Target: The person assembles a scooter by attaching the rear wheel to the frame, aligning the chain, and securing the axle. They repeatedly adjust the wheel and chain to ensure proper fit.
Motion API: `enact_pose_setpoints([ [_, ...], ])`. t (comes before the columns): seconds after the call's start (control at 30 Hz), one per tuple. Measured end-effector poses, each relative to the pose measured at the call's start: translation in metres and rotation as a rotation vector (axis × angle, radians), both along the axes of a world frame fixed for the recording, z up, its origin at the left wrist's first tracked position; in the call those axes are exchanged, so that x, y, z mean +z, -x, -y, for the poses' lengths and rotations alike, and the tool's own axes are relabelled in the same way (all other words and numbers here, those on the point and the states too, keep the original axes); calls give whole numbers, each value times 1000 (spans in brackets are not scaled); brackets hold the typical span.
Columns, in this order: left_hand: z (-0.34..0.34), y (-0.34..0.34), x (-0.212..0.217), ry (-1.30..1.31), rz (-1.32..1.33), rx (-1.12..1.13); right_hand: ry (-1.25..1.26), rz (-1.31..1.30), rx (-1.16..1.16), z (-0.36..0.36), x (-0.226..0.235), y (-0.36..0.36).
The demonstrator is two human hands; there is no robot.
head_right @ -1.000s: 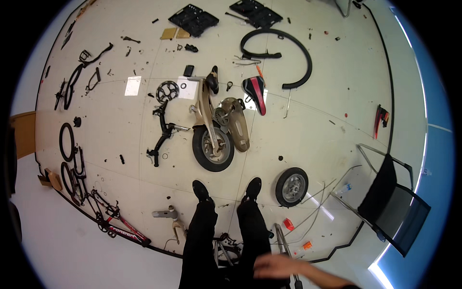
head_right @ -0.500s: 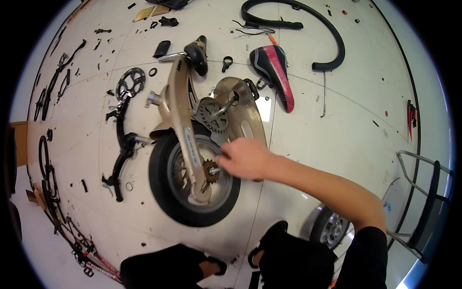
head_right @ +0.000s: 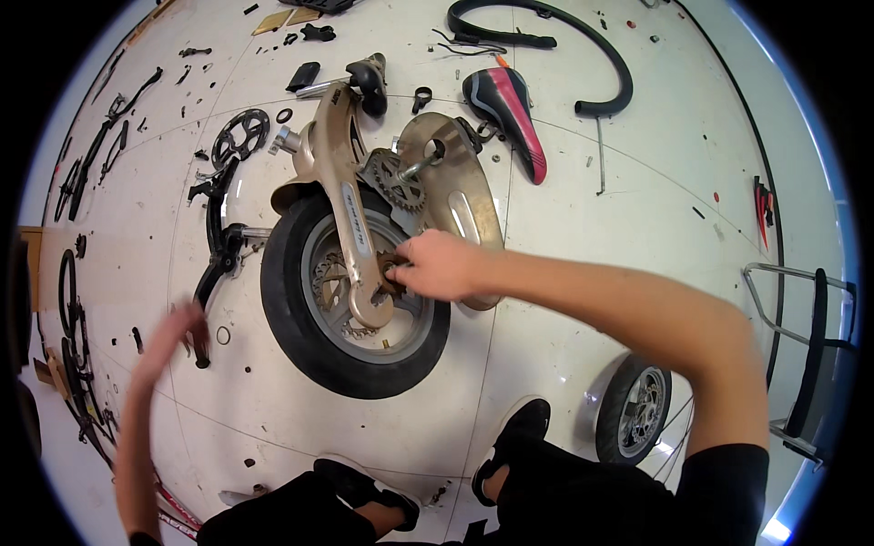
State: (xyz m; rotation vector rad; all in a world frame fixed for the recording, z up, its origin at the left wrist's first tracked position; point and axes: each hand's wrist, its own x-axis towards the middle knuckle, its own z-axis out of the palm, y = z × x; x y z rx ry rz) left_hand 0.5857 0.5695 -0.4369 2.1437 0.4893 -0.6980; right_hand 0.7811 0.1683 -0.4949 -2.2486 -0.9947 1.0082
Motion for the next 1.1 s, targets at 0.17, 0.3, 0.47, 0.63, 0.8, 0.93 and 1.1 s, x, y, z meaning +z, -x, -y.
enact_pose_setpoints([
  [0.17,104,-75,52,116,-13,231,59,-44,36,4,22,-11],
  [0.3,170,-18,5,266,-19,385,-74,-24,-84,27,22,-3],
  [0.47,226,21,-5,545,29,612,-301,94,-244,22,39,14],
  [0.63,244,21,-20,661,235,755,-589,542,85,-2,64,51],
  [0.8,252,17,-24,656,233,884,-713,696,412,-65,84,66],
  [0.93,234,17,-15,723,233,874,-668,804,363,-90,93,32],
  [1.1,200,8,36,639,90,770,-404,689,190,-89,95,1],
])
